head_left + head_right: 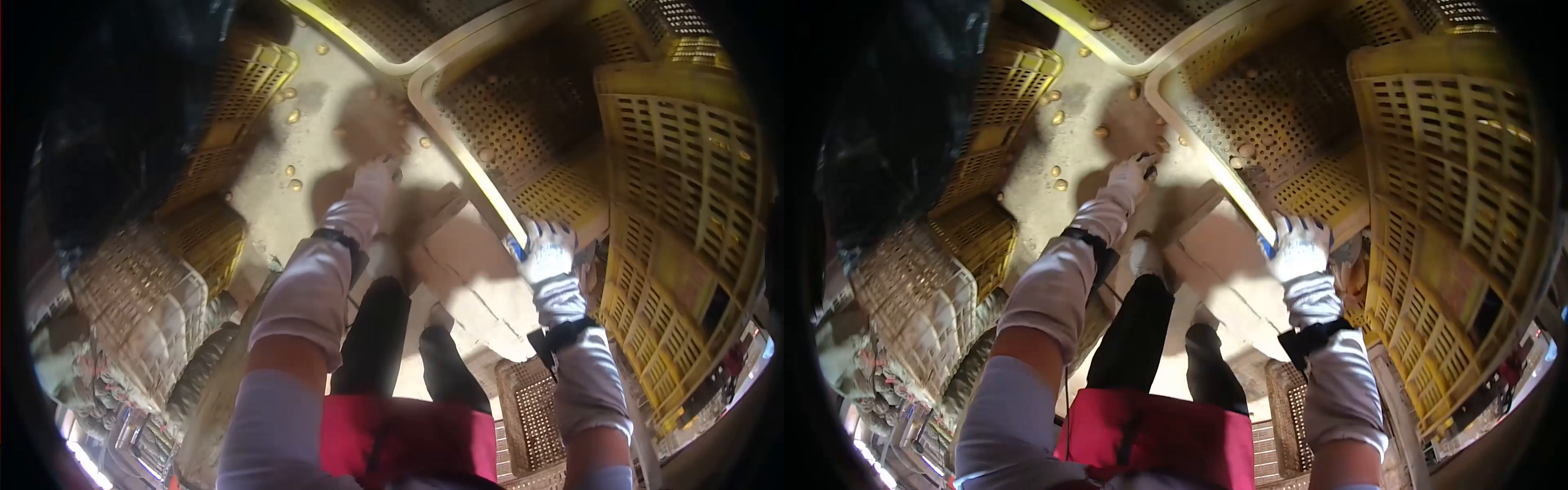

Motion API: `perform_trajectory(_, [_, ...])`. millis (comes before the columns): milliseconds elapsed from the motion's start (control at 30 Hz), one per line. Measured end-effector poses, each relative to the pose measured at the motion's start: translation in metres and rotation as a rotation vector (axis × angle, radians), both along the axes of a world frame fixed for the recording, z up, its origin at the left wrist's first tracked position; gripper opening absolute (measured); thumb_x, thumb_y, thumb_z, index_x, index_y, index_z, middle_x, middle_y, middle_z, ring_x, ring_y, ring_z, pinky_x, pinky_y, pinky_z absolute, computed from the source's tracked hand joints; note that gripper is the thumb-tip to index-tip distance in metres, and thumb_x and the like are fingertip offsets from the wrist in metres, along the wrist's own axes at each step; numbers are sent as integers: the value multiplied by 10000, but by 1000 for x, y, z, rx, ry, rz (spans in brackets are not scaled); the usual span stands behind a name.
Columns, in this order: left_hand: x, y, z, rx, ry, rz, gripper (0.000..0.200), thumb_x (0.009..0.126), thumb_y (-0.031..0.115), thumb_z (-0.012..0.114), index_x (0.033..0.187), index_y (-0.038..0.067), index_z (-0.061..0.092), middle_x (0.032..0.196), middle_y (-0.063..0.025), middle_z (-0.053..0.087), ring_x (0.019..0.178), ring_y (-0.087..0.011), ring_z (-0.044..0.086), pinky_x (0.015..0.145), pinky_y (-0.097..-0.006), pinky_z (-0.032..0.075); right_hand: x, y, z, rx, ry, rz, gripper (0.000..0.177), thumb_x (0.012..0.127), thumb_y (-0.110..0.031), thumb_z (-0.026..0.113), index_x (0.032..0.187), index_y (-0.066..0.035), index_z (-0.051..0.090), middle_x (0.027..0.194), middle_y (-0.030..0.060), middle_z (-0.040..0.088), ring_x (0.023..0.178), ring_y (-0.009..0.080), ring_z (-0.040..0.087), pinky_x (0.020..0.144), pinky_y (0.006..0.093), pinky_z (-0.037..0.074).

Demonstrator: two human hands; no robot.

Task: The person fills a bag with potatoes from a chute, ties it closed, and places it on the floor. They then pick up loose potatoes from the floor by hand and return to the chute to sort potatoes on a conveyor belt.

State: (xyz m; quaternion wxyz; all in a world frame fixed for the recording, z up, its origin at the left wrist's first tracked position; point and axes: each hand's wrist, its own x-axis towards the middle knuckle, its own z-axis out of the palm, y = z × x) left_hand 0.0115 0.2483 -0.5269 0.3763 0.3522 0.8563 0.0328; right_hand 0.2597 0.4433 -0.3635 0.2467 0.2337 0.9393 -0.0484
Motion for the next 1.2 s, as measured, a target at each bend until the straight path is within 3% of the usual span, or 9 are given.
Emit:
perform_trajectory(267, [-9,47,-85,-174,194,-267,396,881,161,507,1269,239,492,1302,-119,465,1262,-363,437,969,-475,416,4,5,-6,-27,116,14,506,656,-333,697,1116,-141,608,919,85,598,951,294,551,881,493,384])
perform_trajectory(500, [24,-15,-56,155,-446,610,424,741,42,701,1133,41,540,1053,-107,631,886,-190,615,730,-322,524,-2,5,-1,-98,112,-31,480,730,-372,670,1133,-117,614,977,97,610,981,288,551,968,509,348])
perform_trajectory(567, [39,-27,12,328,-891,1026,365,779,-15,642,1130,35,554,979,-57,628,800,-138,591,698,-274,513,-2,6,-1,-96,111,-34,485,731,-373,669,1140,-118,613,987,95,612,987,283,550,974,507,345])
perform_trajectory(633, [45,-44,61,388,-975,928,329,841,-33,574,1164,27,549,914,-38,596,761,-128,588,679,-250,505,0,5,-2,-70,146,-13,502,731,-376,673,1158,-120,606,1002,93,619,996,283,548,981,495,342])
perform_trajectory(800, [56,-39,200,670,-1077,1208,374,989,312,457,1132,-18,561,691,-20,509,481,-80,417,390,-224,343,5,5,-6,-38,72,9,527,744,-417,666,1179,-127,596,1037,104,633,1043,286,545,993,483,327])
perform_trajectory(933, [65,-10,320,1030,-1155,1305,450,994,347,450,1311,28,448,886,-53,583,575,-105,503,475,-237,417,4,1,-7,-3,-51,-18,510,796,-495,579,1178,-157,594,1078,91,630,1103,269,517,985,500,312])
perform_trajectory(1067, [77,10,452,1333,-1422,1083,663,892,116,601,1455,71,252,1204,-144,538,813,-233,621,614,-326,529,-16,1,29,-96,-252,-61,660,812,-552,567,1336,-171,446,1265,83,545,1228,268,455,1017,514,294])
perform_trajectory(1167, [83,0,567,1496,-1061,679,706,862,33,591,1462,16,220,1302,-222,479,941,-256,632,763,-374,532,-12,-10,53,-289,-197,-233,819,819,-583,549,1456,-144,282,1446,157,364,1333,315,353,1105,527,232])
perform_trajectory(1200, [87,4,602,1676,-731,621,746,817,59,642,1451,80,250,1224,-202,515,809,-285,653,553,-372,558,-14,-20,71,-372,-204,-335,849,815,-588,551,1469,-136,252,1466,167,332,1344,336,334,1114,535,226])
